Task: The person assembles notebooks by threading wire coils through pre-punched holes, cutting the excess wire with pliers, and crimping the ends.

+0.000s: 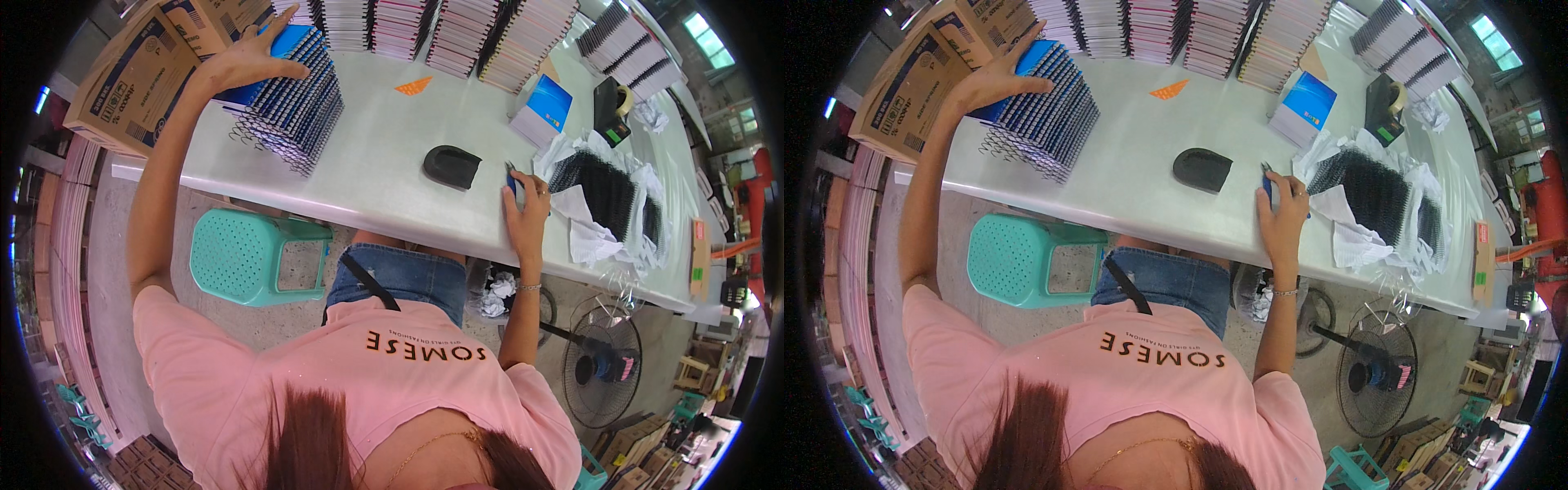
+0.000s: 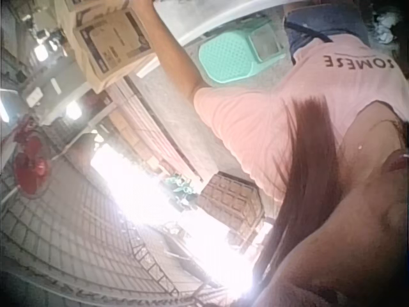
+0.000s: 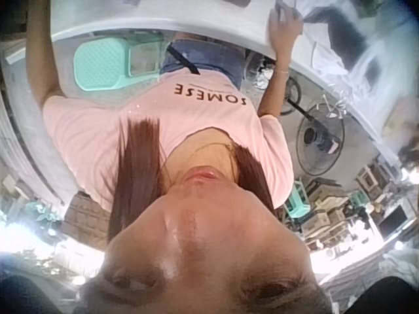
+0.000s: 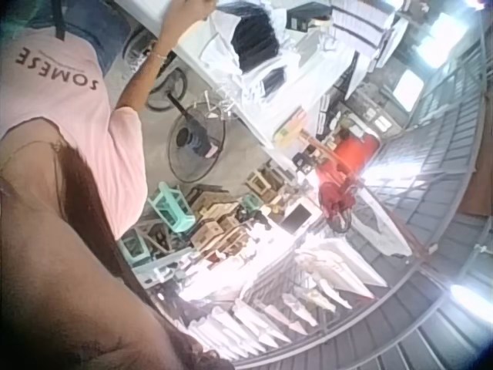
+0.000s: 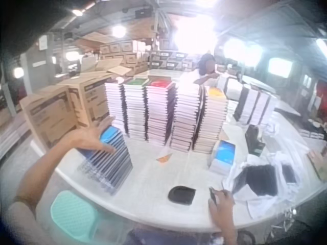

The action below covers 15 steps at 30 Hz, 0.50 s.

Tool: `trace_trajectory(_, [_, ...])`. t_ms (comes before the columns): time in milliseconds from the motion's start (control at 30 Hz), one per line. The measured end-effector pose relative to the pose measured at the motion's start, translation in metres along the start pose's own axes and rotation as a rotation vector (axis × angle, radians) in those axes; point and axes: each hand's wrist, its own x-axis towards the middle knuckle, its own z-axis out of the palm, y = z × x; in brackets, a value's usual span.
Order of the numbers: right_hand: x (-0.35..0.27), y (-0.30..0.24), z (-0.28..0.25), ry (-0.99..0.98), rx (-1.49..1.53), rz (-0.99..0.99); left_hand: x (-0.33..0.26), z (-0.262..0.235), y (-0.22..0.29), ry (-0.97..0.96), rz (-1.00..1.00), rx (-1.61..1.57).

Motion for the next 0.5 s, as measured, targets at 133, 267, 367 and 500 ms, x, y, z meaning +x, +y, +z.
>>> trace_trajectory(133, [0.02,0.008,-0.017,0.1,0.098,-0.027,0.009,0.008,0.001,0.023,-0.012,-0.043])
trace_trajectory(267, [0.078,0.019,-0.03,0.213,0.121,0.005,-0.002,0.0,-0.001,-0.054,-0.032,-0.094])
trace_trajectory(367, [0.131,0.059,-0.026,0.273,0.118,0.187,-0.001,-0.003,0.007,-0.083,-0.094,-0.037])
trace_trajectory(500, [0.16,0.089,-0.018,0.053,0.239,0.474,-0.006,-0.009,0.015,0.073,-0.019,0.024])
